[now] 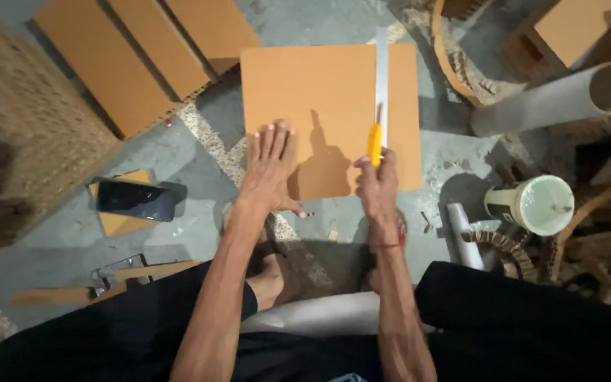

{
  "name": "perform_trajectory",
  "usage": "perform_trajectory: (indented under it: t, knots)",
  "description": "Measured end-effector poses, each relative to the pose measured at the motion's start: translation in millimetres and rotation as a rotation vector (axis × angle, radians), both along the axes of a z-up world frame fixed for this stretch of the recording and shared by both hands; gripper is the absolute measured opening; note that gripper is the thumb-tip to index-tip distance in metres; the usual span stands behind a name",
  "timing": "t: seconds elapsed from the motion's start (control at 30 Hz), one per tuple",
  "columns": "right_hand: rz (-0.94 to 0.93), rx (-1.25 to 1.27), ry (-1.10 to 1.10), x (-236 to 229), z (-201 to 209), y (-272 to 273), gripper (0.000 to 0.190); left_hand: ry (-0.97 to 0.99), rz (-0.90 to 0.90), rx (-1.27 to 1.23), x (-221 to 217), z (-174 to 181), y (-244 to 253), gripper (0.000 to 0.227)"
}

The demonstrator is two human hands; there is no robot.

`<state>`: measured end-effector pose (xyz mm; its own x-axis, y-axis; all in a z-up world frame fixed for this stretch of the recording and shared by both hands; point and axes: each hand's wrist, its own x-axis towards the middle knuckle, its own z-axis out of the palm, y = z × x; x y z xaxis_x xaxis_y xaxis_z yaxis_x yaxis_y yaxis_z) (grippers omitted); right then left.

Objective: The person uses a utility knife and a metal ruler to cut a large piece of corrugated cardboard into smaller rectangular sections. They score the cardboard along the ruler's edge, then fold and snap the material to separate the pieces. The person handles the cut sections, folding them to demonstrate the corrugated structure.

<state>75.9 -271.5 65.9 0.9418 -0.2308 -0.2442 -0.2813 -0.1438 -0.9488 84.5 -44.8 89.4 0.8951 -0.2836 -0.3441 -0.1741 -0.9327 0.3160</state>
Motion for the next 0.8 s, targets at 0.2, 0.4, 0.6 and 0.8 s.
perform_trajectory:
  t: [0.2,0.4,0.6,0.8]
  knots:
    - [0.228,-0.393,-0.115,42,-11,54,0.028,-0.093,-0.029,-0.044,-3,-19,8,0.168]
    - [0.333,-0.597,-0.425,120,-55,72,0.044,-0.102,-0.018,-0.101,-3,-24,15,0.164]
    - [0.272,-0.521,-0.113,152,-66,66,0.037,-0.123,-0.021,-0.098,-2,-26,19,0.166]
    - [0.354,-0.54,-0.257,149,-19,86,0.053,-0.088,-0.031,-0.09,-1,-24,21,0.167]
